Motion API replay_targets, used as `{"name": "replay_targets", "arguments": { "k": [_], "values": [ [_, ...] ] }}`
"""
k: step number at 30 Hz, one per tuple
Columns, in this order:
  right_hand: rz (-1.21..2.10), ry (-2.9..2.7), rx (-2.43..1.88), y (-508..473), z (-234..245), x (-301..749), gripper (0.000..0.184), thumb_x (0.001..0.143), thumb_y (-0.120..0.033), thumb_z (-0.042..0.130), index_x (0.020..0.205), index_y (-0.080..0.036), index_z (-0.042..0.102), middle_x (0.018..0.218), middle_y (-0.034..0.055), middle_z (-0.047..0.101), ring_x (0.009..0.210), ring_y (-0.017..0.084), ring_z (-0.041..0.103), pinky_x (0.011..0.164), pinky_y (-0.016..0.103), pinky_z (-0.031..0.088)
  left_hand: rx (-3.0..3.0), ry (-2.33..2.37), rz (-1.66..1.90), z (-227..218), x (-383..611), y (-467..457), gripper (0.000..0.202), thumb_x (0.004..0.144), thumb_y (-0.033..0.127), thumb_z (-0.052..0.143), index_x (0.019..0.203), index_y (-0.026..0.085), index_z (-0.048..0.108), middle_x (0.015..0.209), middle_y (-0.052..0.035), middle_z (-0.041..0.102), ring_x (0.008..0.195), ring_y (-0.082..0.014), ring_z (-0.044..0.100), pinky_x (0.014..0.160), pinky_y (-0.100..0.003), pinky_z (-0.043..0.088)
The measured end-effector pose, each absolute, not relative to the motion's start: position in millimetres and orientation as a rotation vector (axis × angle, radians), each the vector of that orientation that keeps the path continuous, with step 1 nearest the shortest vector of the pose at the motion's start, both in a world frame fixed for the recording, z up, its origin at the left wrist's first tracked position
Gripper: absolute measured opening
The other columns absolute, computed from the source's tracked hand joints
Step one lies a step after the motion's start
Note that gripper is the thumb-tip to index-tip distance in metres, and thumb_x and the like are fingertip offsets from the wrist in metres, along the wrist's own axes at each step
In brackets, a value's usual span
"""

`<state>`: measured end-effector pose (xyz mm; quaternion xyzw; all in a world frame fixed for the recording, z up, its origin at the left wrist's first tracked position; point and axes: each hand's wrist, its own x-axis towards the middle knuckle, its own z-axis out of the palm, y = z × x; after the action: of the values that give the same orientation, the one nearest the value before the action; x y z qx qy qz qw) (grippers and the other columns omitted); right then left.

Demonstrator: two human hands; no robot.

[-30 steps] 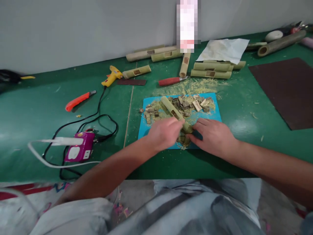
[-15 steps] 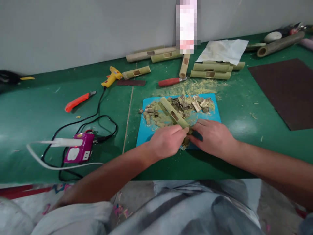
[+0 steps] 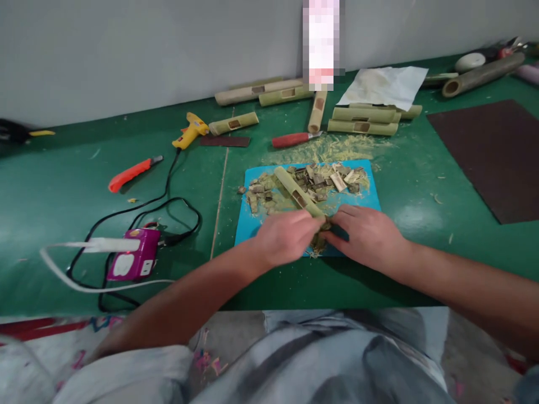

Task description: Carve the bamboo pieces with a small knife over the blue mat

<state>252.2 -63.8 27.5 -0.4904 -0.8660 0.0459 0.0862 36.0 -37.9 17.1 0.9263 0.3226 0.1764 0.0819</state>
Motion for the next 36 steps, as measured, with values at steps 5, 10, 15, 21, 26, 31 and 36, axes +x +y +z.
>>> {"name": "replay_targets", "arguments": {
  "k": [5,10,15,21,26,31,36],
  "values": [
    [0.226,-2.577,-1.517,-63.7,28.9,252.2,0.026,0.092,-0.038,0.063,0.085,-0.015,0.071,0.083,0.0071,0.07,0.075,0.02,0.064,0.063,0.031,0.038,2.798,0.954,0.511,16.4,35.1,-38.4,0.035,0.106,0.027,0.037,0.112,0.016,0.07,0.079,-0.0044,0.067,0.068,-0.0148,0.063,0.059,-0.025,0.043],
    [0.238,-2.568,-1.533,-63.4,30.1,252.3,0.029,0.093,-0.041,0.06,0.085,-0.015,0.071,0.083,0.0074,0.07,0.075,0.02,0.063,0.062,0.031,0.037,2.818,1.0,0.588,17.3,33.8,-37.3,0.034,0.105,0.026,0.038,0.114,0.015,0.069,0.081,-0.0052,0.068,0.07,-0.0142,0.063,0.059,-0.024,0.043],
    [0.253,-2.589,-1.535,-64.0,31.3,252.3,0.029,0.094,-0.04,0.059,0.086,-0.015,0.071,0.084,0.0076,0.07,0.077,0.02,0.064,0.063,0.031,0.037,2.861,1.022,0.507,19.2,35.7,-37.6,0.038,0.106,0.025,0.033,0.112,0.015,0.069,0.074,-0.0041,0.065,0.065,-0.0136,0.06,0.058,-0.024,0.041],
    [0.325,-2.587,-1.584,-62.4,32.7,252.9,0.029,0.094,-0.041,0.059,0.087,-0.015,0.07,0.085,0.0074,0.07,0.078,0.02,0.065,0.062,0.03,0.037,2.916,0.969,0.499,16.0,32.7,-38.2,0.036,0.106,0.025,0.035,0.117,0.015,0.068,0.078,-0.0047,0.066,0.068,-0.0145,0.061,0.058,-0.024,0.04],
    [0.37,-2.578,-1.566,-61.3,33.0,253.1,0.028,0.094,-0.039,0.059,0.087,-0.015,0.07,0.087,0.0077,0.07,0.079,0.02,0.065,0.064,0.031,0.038,2.891,0.908,0.482,15.3,33.5,-39.3,0.037,0.106,0.025,0.034,0.118,0.016,0.067,0.08,-0.0047,0.066,0.069,-0.0154,0.062,0.058,-0.025,0.041],
    [0.351,-2.558,-1.554,-61.4,29.9,254.2,0.026,0.093,-0.039,0.06,0.086,-0.016,0.07,0.086,0.007,0.07,0.077,0.02,0.063,0.063,0.031,0.037,2.843,0.947,0.461,17.9,34.7,-39.1,0.037,0.106,0.026,0.034,0.117,0.016,0.068,0.079,-0.0041,0.065,0.068,-0.0142,0.06,0.059,-0.024,0.04],
    [0.366,-2.559,-1.563,-61.5,30.3,253.6,0.028,0.094,-0.041,0.059,0.085,-0.016,0.07,0.087,0.0069,0.07,0.077,0.019,0.063,0.063,0.03,0.037,2.85,0.962,0.505,18.6,34.4,-37.6,0.039,0.106,0.027,0.033,0.115,0.015,0.069,0.078,-0.0048,0.065,0.069,-0.0148,0.061,0.059,-0.024,0.041]
  ]
}}
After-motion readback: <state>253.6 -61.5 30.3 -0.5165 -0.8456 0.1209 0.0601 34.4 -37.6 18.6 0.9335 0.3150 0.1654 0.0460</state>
